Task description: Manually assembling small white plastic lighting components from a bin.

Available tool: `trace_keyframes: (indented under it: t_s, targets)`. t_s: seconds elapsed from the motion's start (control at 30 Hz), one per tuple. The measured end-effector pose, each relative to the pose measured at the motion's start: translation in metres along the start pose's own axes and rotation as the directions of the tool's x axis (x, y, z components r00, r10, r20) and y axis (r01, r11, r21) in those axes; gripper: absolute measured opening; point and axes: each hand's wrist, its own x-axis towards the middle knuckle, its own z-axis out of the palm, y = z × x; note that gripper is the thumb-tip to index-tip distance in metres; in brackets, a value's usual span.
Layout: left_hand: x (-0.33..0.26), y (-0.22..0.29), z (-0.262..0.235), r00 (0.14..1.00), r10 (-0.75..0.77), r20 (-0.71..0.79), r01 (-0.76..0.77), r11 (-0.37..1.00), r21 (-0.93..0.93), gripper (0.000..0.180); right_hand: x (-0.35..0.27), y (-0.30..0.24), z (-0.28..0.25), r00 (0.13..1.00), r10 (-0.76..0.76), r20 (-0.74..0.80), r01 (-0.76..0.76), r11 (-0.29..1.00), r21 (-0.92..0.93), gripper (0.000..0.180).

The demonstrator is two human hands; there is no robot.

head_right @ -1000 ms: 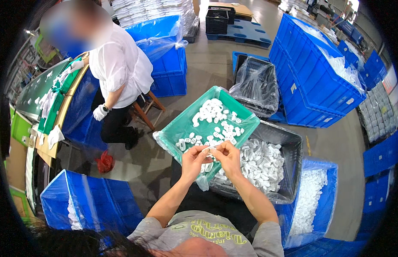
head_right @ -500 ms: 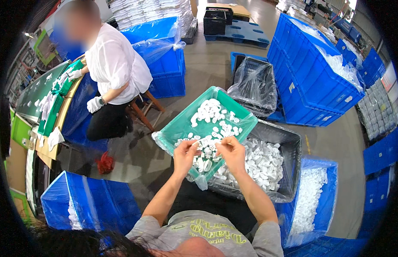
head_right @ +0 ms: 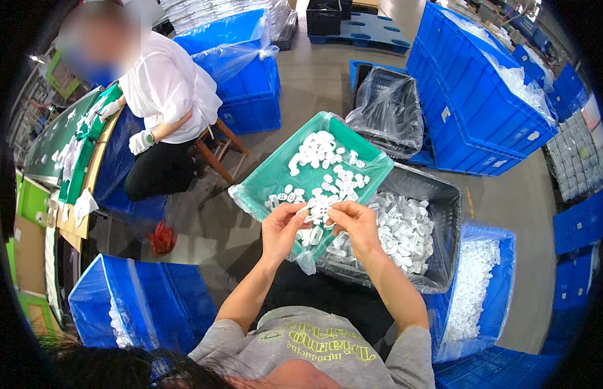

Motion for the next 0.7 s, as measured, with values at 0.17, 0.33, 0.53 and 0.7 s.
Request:
trace_keyframes:
  t_s: [0.17,0.33,0.53,0.7]
  targets:
    - [-0.001,0.001,0.001,0.997,-0.069,0.028,0.07,0.997,-0.037,0.016,0.0,-0.007,-0.007,0.998,0.004,0.055,0.001,0.996,-0.093,0.01]
    - [-0.002,0.002,0.001,0.993,-0.048,0.107,0.043,0.998,0.044,0.018,0.006,-0.009,-0.01,0.994,-0.032,0.108,0.064,0.948,-0.312,0.008]
    - [-0.004,-0.002,0.006,0.996,0.035,0.079,-0.043,0.995,0.095,0.019,0.006,-0.007,-0.006,0.996,-0.045,0.075,0.062,0.968,-0.243,0.01]
    - [-0.004,-0.003,0.006,0.995,0.082,0.06,-0.09,0.983,0.16,0.018,0.007,-0.002,0.002,0.998,0.011,0.056,0.001,0.978,-0.21,0.009]
